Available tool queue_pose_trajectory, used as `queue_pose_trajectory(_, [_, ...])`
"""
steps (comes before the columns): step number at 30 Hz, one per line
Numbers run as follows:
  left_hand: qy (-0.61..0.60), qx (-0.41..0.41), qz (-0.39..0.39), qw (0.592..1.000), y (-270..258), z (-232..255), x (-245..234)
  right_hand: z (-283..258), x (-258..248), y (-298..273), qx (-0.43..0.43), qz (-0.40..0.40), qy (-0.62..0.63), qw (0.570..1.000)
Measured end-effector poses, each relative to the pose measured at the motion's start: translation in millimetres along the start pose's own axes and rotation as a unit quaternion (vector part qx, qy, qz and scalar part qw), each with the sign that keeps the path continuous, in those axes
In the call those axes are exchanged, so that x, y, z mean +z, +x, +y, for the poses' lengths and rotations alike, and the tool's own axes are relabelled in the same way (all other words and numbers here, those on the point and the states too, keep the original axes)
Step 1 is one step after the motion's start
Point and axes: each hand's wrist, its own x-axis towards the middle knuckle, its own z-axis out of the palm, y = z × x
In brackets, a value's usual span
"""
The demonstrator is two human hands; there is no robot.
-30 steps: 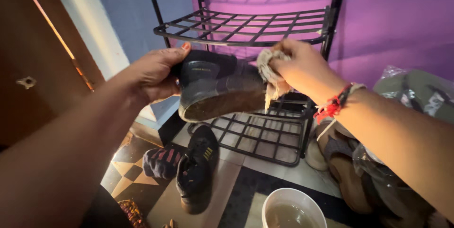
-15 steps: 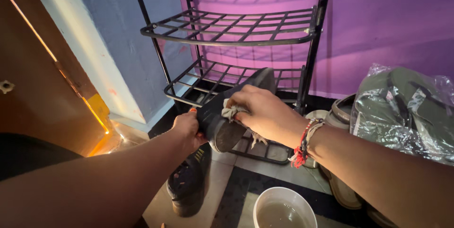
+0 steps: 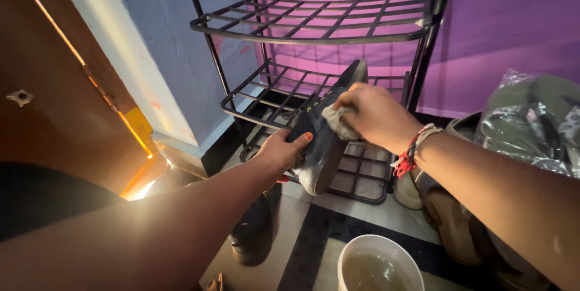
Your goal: The person wipes a black sneaker with a cloth, dipping the cloth into a bucket of water to clean the shoe's exterior and sole. The person handles the shoe one at a time, rotating it to wipe different sides and placing it on a metal shoe rack.
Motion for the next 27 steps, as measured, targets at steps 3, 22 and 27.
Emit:
queue_pose_trajectory(3, [0.007,0.011,0.024,1.000,5,3,1,2,4,4,0.008,0.026,-0.008,1.000])
queue_pose_trajectory(22, [0.276,0.144,0.042,0.949,6,8,-2,25,-7,24,-0.082,0.144,-0.094,0.982])
queue_pose_trajectory(27, [0.290,0.134,0.028,0.947,1,7,1,1,10,15,-0.090,0.111,-0.047,0.989])
